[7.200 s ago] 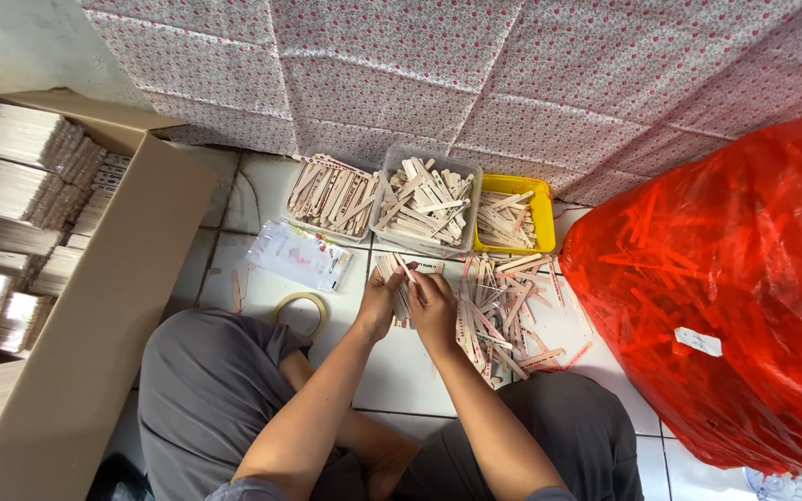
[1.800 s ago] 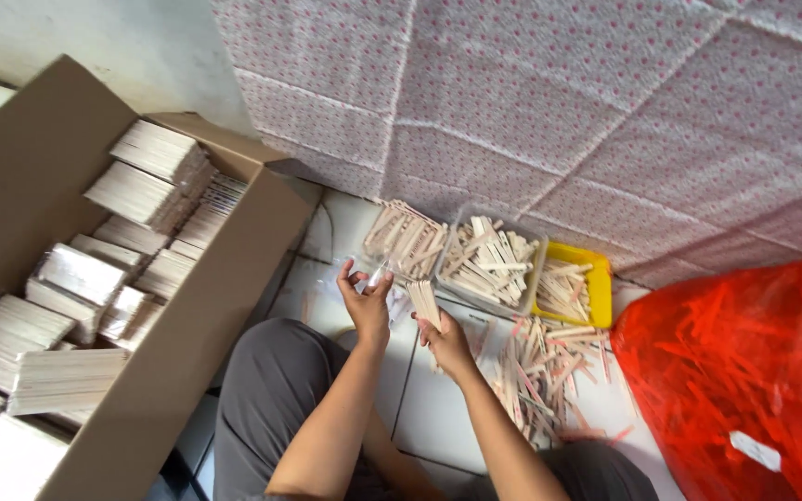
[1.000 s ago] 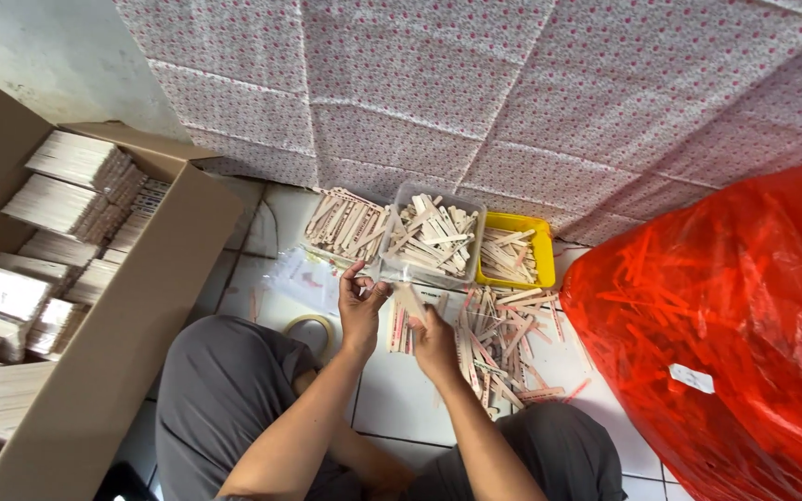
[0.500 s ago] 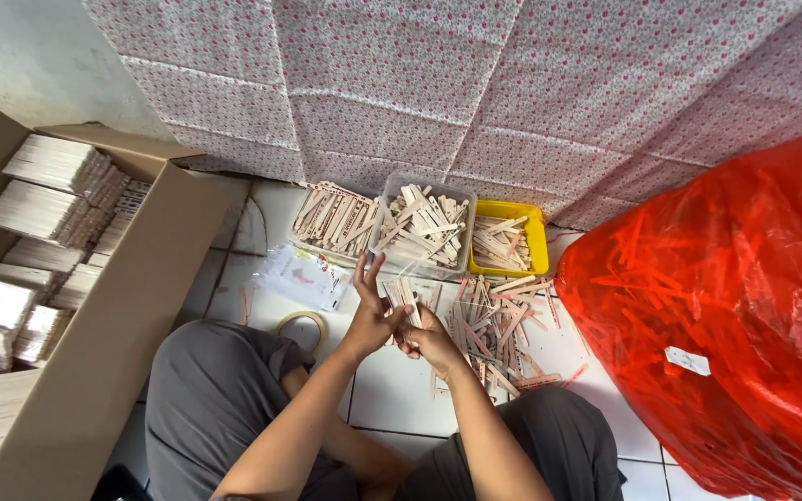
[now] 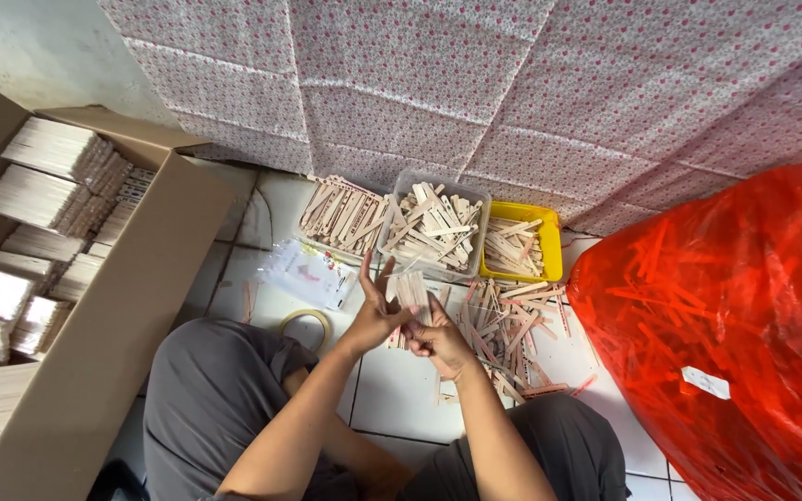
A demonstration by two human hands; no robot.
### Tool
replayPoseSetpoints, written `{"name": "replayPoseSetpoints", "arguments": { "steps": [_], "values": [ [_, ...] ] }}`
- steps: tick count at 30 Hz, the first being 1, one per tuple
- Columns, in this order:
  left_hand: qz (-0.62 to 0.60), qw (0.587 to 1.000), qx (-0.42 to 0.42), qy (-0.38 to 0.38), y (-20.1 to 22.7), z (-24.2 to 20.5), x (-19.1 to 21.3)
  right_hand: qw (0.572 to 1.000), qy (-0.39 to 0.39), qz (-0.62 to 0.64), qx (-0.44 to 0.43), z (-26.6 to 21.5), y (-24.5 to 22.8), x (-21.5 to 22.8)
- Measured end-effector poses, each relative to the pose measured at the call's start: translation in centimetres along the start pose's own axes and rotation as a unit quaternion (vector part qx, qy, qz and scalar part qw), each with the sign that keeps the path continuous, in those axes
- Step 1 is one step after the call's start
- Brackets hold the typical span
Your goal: The person sits on the floor and gathers small wooden sticks from a pile, aligns them into neat bundles, and places them into clear plastic bags. The person then sets the filled bags aside and repeats the process with more sticks from the surrounding containers.
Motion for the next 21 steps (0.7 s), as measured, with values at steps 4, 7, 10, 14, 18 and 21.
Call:
{"name": "replayPoseSetpoints", "arguments": {
  "steps": [4, 7, 10, 14, 18, 21],
  "values": [
    [0.167, 0.982, 0.032, 0.083, -2.2, 1.9, 3.6, 0.999, 0.043, 0.008, 0.004, -1.5, -3.4, -0.3],
    [0.425, 0.9, 0.065, 0.064, -10.6, 1.9, 8.8, 0.999, 0.05, 0.011, 0.014, -1.8, -3.8, 1.6],
    [0.653, 0.745, 0.136, -0.034, -15.0, 0.8, 10.4, 0.998, 0.053, 0.018, 0.024, -1.9, -3.9, 2.0],
    [0.723, 0.632, 0.279, -0.011, -13.2, 1.0, 9.3, 0.999, 0.046, 0.026, 0.008, -2.2, -4.5, 0.8],
    [0.711, 0.66, 0.241, -0.012, -12.6, 1.3, 8.7, 0.999, 0.038, 0.018, 0.012, -1.8, -3.5, 1.2],
    [0.45, 0.868, 0.211, -0.004, -8.8, 1.7, 4.9, 0.999, 0.031, 0.024, 0.001, -1.5, -2.8, 0.3]
  ]
}}
Point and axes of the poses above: each hand's wrist, its own z-axis towards the middle knuckle, its own x-axis out of the back of the hand, y = z × x, the point moved 1 cm from there along z, towards the middle knuckle, and after that the axes turned 9 degrees about -x, right-handed, at the moved point
